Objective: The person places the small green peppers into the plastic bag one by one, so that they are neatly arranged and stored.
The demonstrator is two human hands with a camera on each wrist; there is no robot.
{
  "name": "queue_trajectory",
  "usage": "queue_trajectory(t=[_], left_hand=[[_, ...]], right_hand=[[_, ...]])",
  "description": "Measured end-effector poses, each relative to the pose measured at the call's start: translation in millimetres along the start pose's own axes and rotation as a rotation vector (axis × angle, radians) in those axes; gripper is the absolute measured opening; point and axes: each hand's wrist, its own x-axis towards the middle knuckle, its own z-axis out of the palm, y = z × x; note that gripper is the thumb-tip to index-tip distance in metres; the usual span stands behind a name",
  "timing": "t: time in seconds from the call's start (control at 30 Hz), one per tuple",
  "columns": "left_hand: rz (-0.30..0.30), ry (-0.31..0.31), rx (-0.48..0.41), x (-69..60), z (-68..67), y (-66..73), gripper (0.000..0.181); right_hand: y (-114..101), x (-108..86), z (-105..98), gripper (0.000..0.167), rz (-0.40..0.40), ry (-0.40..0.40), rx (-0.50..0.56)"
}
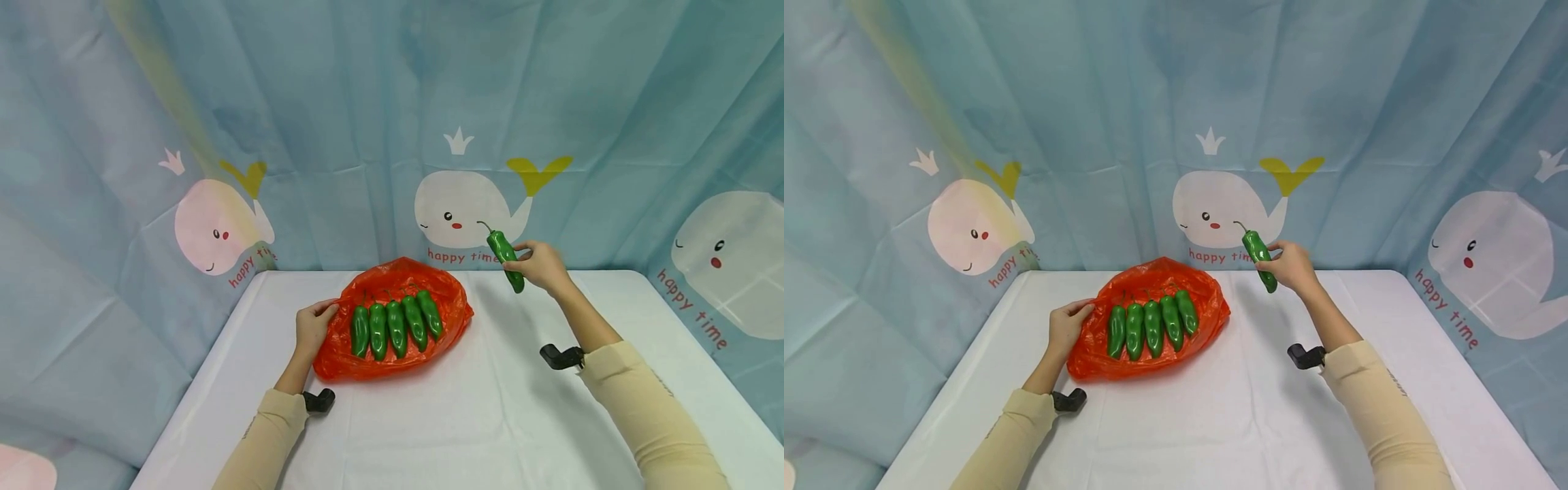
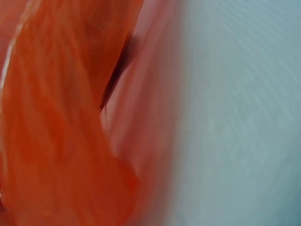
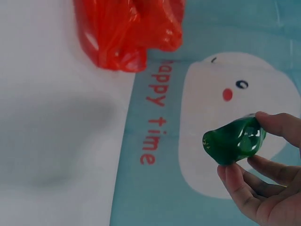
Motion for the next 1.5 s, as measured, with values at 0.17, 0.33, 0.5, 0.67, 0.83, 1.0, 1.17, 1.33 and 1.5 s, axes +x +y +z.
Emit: queue_trajectory(t=[0.17,0.33,0.5,0.67,0.83,1.0,1.17,1.33,1.5], left_hand=[[-0.008,-0.011,-0.011,-0.4,-0.5,-0.8,0.027],[-0.003,-0.007,-0.007,-0.1,-0.5,-1.4,0.027],[-0.006,-0.006,0.002,-0.3,-0.9,0.2,0.027],[-0.016,-0.012,0.002,-1.3,-0.3,2.4,0.028],[-0.015,0.000,0.005,-0.9,0.3,3.0,0.027],[-0.024,-0.005,0.000,-0.8,1.2,2.7,0.028],[-0.025,-0.007,-0.005,-1.5,0.9,2.5,0.029],[-0.026,-0.005,-0.003,-2.1,0.6,2.5,0.030],[-0.027,-0.001,-0.003,-1.2,0.9,2.1,0.029]], right_hand=[[-8.3,5.8,12.2,0.060,-0.015,-0.014,0.027],[-16.5,9.3,23.1,0.059,-0.028,-0.024,0.042],[-25.6,10.5,33.2,0.059,-0.051,-0.040,0.072],[-31.5,11.6,43.9,0.058,-0.064,-0.047,0.087],[-39.2,13.3,55.4,0.057,-0.079,-0.049,0.094],[-48.6,15.2,68.8,0.056,-0.116,-0.058,0.083],[-56.9,15.4,81.8,0.054,-0.131,-0.077,0.099],[-61.4,14.9,95.5,0.054,-0.129,-0.093,0.111],[-60.7,15.3,108.5,0.054,-0.142,-0.107,0.086]])
